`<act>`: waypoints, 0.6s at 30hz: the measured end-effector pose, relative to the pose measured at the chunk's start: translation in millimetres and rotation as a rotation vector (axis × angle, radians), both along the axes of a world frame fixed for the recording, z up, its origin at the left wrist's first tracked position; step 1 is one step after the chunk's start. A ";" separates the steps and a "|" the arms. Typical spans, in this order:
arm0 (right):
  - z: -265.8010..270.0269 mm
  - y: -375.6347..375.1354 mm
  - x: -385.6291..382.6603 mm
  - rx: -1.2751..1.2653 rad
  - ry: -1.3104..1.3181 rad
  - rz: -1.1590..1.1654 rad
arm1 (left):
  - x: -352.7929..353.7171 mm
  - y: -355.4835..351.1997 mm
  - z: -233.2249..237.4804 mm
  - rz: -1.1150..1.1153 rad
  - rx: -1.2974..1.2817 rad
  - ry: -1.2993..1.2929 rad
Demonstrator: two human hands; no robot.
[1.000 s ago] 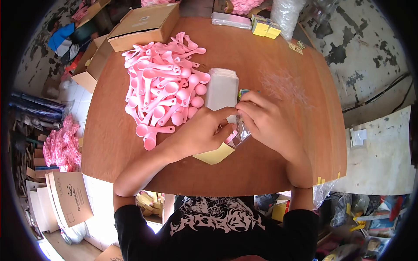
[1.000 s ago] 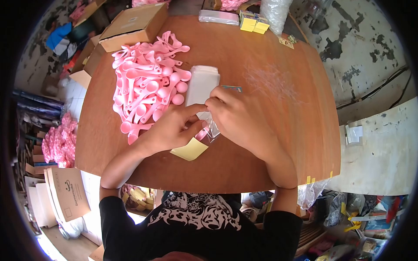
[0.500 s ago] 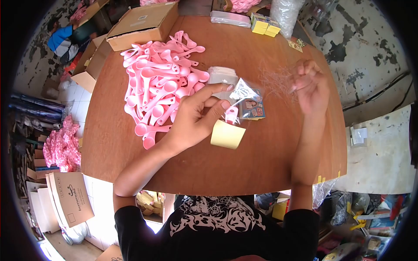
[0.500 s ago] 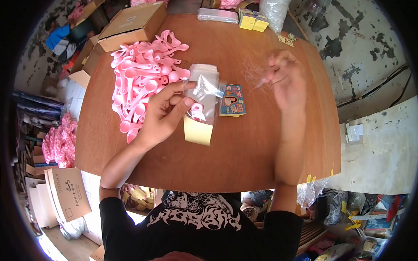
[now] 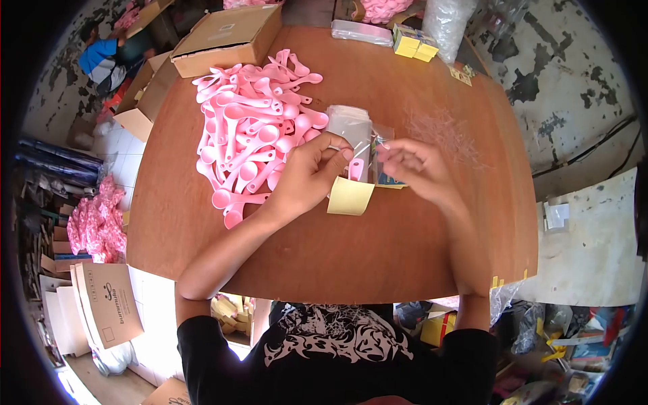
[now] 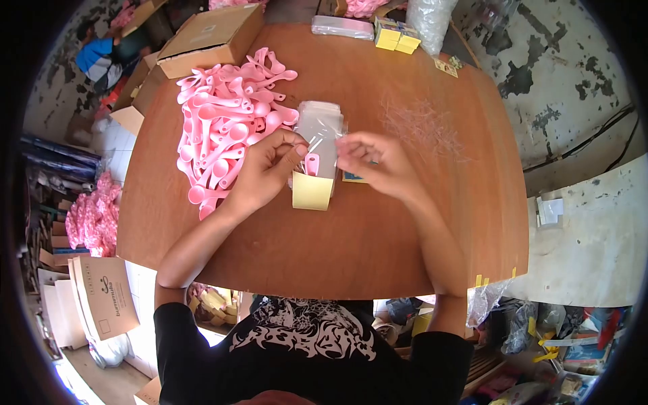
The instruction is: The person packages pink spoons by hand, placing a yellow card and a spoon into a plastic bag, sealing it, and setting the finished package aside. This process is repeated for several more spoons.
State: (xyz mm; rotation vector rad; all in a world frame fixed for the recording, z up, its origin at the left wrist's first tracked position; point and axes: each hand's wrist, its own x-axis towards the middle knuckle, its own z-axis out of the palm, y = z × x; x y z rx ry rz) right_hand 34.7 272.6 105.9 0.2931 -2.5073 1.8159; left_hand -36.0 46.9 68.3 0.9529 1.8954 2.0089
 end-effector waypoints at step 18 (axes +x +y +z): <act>-52.8 -13.6 -5.9 -0.302 0.020 -0.113 | -23.7 0.7 -33.9 -0.093 0.023 -0.169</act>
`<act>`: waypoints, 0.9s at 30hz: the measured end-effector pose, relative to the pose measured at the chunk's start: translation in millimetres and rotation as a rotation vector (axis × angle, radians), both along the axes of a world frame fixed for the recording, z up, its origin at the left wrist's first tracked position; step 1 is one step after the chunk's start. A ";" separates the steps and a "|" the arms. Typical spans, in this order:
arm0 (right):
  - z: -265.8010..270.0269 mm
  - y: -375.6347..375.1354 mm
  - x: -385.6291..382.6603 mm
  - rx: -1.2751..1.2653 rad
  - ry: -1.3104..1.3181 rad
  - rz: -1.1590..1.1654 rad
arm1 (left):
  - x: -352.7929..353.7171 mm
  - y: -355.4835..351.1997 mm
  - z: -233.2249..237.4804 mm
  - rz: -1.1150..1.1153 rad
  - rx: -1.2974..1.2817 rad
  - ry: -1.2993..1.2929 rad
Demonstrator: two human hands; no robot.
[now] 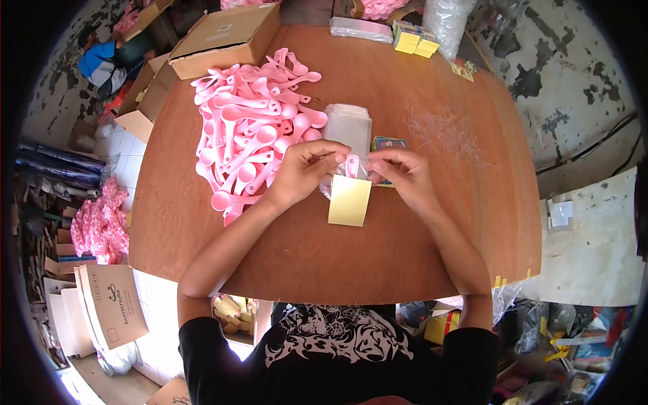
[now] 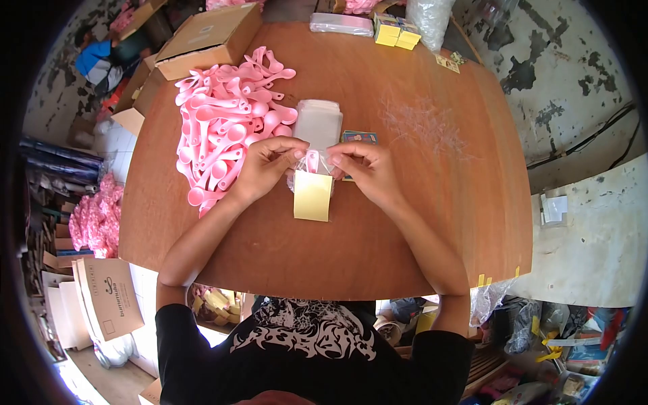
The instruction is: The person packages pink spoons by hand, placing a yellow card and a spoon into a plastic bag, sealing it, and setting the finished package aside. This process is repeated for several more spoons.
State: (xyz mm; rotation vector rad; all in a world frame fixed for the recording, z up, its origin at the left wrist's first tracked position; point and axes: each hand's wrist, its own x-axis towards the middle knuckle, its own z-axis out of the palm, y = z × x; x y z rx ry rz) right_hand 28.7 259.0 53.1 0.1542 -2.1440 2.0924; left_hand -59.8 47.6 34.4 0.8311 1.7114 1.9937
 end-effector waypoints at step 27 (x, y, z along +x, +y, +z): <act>-5.1 -6.3 5.0 0.161 0.245 0.033 | 1.2 -13.8 38.4 -0.072 -0.183 0.122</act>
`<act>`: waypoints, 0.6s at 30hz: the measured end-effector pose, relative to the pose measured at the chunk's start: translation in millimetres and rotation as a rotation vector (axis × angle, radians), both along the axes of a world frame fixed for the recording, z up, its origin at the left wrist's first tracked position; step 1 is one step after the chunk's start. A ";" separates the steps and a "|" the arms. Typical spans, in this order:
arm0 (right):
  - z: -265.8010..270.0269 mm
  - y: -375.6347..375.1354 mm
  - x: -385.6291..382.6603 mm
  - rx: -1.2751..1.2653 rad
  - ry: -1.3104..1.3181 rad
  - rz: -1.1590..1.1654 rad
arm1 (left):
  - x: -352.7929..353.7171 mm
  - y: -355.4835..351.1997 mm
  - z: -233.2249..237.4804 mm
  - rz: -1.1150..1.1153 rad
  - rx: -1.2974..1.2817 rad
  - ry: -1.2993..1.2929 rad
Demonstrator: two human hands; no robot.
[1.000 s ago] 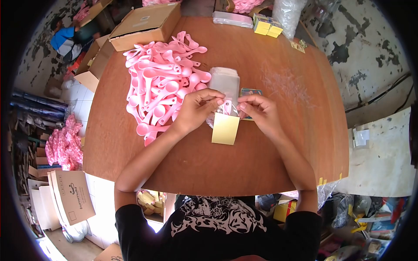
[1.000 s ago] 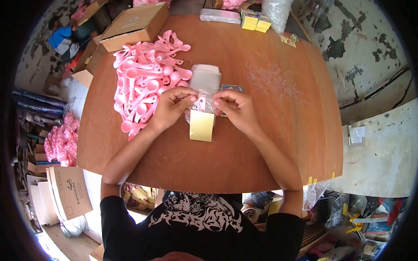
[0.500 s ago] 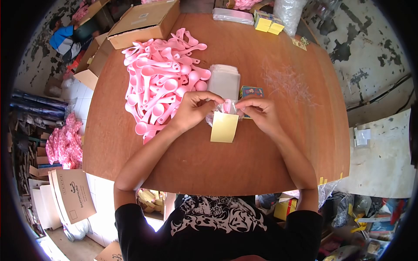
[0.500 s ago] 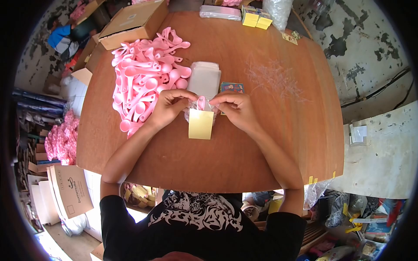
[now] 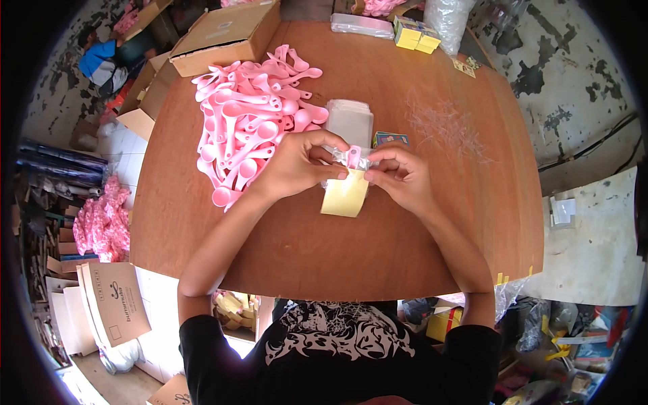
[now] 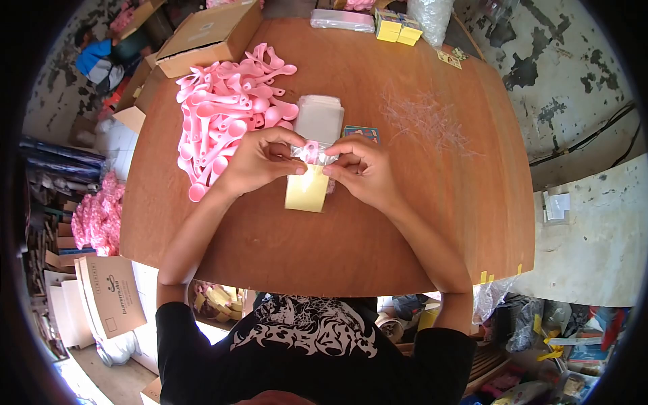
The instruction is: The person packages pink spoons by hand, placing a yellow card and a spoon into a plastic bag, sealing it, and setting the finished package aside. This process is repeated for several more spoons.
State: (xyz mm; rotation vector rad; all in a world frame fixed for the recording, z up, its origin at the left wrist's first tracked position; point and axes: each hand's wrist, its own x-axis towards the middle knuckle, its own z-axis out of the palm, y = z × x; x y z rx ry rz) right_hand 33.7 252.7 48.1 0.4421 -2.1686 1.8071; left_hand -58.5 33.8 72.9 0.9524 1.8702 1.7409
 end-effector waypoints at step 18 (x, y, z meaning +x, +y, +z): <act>17.7 14.7 -7.6 -0.088 -0.079 -0.075 | 250.8 -504.2 -225.4 1.693 -0.535 0.188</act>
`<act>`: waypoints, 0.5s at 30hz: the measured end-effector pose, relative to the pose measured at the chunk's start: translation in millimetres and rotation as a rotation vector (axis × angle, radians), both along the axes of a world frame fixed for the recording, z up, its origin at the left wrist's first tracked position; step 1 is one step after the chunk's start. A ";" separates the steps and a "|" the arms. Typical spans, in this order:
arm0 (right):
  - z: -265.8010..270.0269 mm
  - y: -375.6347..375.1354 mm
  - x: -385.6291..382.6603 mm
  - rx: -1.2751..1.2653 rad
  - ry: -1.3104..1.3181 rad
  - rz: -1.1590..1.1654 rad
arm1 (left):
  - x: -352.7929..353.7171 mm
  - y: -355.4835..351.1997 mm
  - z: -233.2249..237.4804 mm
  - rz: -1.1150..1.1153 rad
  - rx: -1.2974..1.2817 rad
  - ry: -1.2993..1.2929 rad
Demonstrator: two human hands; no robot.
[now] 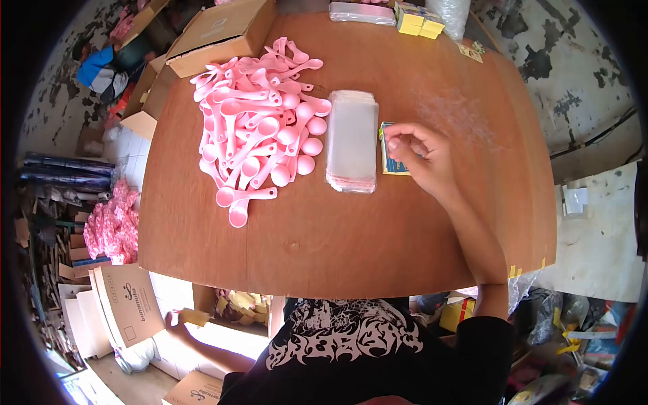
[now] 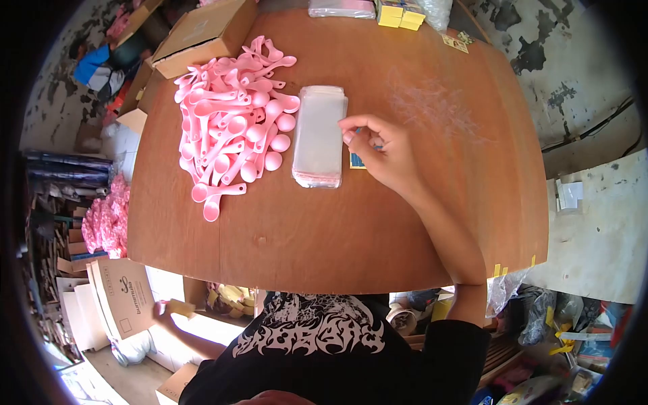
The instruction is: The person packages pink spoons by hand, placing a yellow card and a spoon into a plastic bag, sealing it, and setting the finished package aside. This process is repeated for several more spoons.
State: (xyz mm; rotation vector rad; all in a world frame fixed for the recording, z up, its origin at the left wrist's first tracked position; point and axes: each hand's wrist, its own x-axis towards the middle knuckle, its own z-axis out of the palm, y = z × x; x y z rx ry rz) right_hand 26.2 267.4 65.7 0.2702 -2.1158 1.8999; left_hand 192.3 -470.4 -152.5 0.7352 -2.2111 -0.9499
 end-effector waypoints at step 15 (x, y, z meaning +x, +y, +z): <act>-26.7 -26.2 4.0 1.154 0.305 -0.170 | -175.5 398.6 286.7 -1.399 -0.385 0.317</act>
